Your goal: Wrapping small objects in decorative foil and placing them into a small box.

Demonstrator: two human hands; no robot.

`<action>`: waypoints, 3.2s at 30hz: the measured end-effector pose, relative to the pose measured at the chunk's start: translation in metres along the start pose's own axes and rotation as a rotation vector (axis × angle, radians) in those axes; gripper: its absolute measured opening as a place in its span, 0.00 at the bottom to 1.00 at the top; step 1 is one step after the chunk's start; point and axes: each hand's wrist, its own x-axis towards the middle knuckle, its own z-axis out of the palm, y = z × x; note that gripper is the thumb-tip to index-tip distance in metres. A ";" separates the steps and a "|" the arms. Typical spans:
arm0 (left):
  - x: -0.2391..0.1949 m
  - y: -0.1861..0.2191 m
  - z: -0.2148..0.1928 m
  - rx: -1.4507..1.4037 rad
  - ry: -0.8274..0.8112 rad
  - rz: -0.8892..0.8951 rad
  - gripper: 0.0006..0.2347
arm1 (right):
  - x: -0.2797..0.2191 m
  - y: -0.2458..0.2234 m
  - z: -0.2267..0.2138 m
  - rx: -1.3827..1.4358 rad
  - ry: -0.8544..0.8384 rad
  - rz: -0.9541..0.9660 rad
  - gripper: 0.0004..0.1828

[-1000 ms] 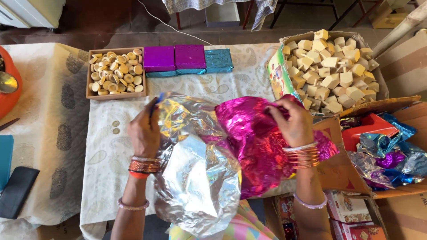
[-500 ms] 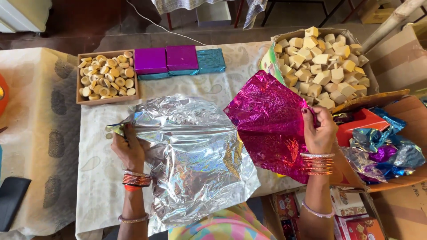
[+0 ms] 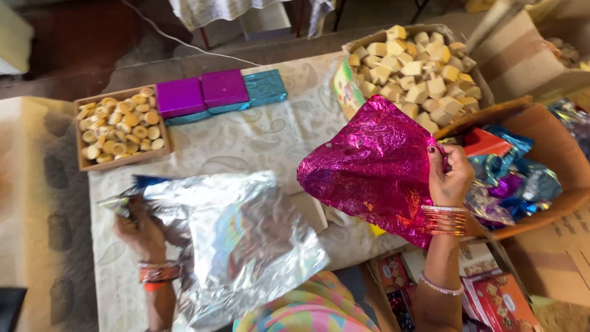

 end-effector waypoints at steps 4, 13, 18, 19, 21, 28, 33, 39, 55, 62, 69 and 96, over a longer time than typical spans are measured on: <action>-0.005 -0.032 -0.007 -0.151 -0.059 0.002 0.06 | -0.015 0.019 -0.043 -0.086 0.080 0.066 0.06; -0.023 0.000 -0.008 -0.119 -0.355 -0.283 0.08 | -0.121 0.053 -0.204 -0.348 0.355 0.135 0.06; -0.034 -0.015 -0.046 -0.093 -0.525 -0.117 0.06 | -0.283 0.143 -0.307 -0.778 0.689 0.312 0.11; -0.032 -0.035 -0.041 -0.090 -0.549 -0.082 0.06 | -0.305 0.144 -0.303 -0.791 0.694 0.329 0.11; -0.025 -0.071 -0.034 -0.083 -0.597 -0.012 0.05 | -0.347 0.143 -0.293 -0.334 0.902 0.719 0.17; -0.033 -0.095 0.076 -0.070 -0.703 0.195 0.06 | -0.471 0.121 -0.244 -1.191 -0.159 0.638 0.16; -0.063 -0.014 0.094 0.042 -0.634 0.034 0.10 | -0.563 0.165 -0.247 -1.055 -1.074 1.025 0.13; -0.068 -0.035 0.089 -0.002 -0.627 0.079 0.10 | -0.596 0.218 -0.223 -0.927 -1.311 0.963 0.11; -0.114 0.014 0.105 0.439 -0.385 0.042 0.15 | -0.541 0.220 -0.171 -0.789 -1.167 0.402 0.14; -0.111 -0.016 0.088 0.471 -0.300 -0.002 0.14 | -0.455 0.202 -0.140 -0.711 -1.089 0.228 0.16; -0.087 -0.077 0.053 0.587 -0.308 -0.018 0.10 | -0.460 0.158 -0.157 -0.703 -0.951 0.200 0.18; -0.073 -0.305 -0.157 -0.096 -0.031 -0.645 0.12 | -0.346 0.006 0.207 -0.424 -0.585 -0.158 0.36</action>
